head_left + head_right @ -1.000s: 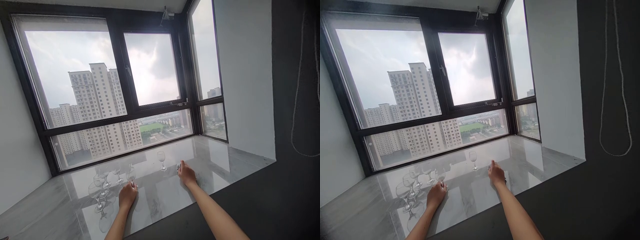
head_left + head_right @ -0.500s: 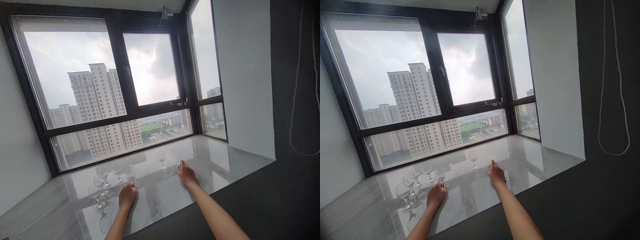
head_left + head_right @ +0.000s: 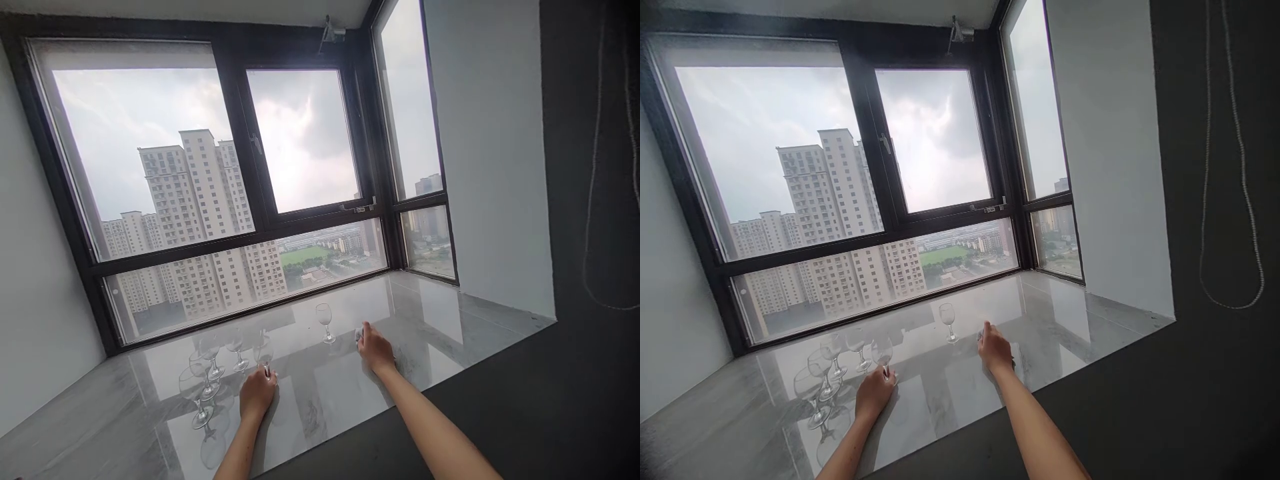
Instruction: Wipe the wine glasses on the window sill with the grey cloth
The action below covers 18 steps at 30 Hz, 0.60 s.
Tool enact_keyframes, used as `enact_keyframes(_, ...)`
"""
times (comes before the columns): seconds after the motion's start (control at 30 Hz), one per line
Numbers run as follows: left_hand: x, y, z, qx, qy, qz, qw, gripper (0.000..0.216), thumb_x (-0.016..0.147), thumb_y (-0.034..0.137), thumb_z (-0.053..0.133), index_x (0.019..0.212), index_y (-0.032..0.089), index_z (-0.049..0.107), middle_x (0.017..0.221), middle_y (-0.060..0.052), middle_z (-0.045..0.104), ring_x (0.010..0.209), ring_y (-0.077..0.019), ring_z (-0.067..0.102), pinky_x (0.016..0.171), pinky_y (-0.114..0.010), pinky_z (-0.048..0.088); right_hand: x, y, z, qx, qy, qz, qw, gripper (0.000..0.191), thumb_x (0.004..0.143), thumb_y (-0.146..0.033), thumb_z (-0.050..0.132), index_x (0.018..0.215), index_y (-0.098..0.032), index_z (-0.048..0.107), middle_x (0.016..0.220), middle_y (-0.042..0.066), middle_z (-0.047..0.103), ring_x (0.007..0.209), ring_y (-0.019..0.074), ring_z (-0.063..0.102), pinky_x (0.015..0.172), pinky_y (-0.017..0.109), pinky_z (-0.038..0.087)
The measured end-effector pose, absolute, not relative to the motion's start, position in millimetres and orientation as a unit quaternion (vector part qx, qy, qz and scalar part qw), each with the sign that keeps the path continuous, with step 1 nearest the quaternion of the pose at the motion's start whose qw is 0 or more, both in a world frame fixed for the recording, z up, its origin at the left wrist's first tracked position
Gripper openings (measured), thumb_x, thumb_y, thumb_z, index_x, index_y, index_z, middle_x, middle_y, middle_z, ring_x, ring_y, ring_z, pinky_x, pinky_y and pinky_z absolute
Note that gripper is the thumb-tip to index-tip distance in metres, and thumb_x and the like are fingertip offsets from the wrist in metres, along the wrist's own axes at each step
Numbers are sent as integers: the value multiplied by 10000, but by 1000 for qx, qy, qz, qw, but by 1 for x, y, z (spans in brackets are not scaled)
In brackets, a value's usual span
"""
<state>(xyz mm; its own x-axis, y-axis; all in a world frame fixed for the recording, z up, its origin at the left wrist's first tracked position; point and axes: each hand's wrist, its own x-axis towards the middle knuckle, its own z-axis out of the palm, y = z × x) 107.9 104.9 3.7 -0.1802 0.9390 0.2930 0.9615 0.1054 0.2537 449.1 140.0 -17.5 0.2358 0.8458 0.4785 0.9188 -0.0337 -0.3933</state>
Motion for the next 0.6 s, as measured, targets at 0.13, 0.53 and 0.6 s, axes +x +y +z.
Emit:
enact_keyframes(0.13,109,104,5,-637,-745,-197,27,232,898,355,422,891,204,598,908,-87,719,911,-236,674,753,-304,432,449,140,-17,-718,-615,-57,323,357,917,-189,402,1271,-160,443,1134,122,621,985,213,606,681,289,379)
enact_keyframes(0.53,108,105,3,-639,-744,-196,26,244,897,365,423,883,195,597,917,-95,718,904,-245,672,730,-309,427,450,140,-18,-713,-619,-59,324,327,925,-192,388,1246,-172,445,1093,101,627,933,196,610,616,271,335)
enact_keyframes(0.6,108,105,4,-636,-746,-194,21,251,901,362,419,885,195,606,924,-98,718,915,-244,671,746,-310,431,450,140,-19,-713,-619,-58,324,326,920,-187,394,1242,-171,448,1093,100,627,931,197,609,617,271,336)
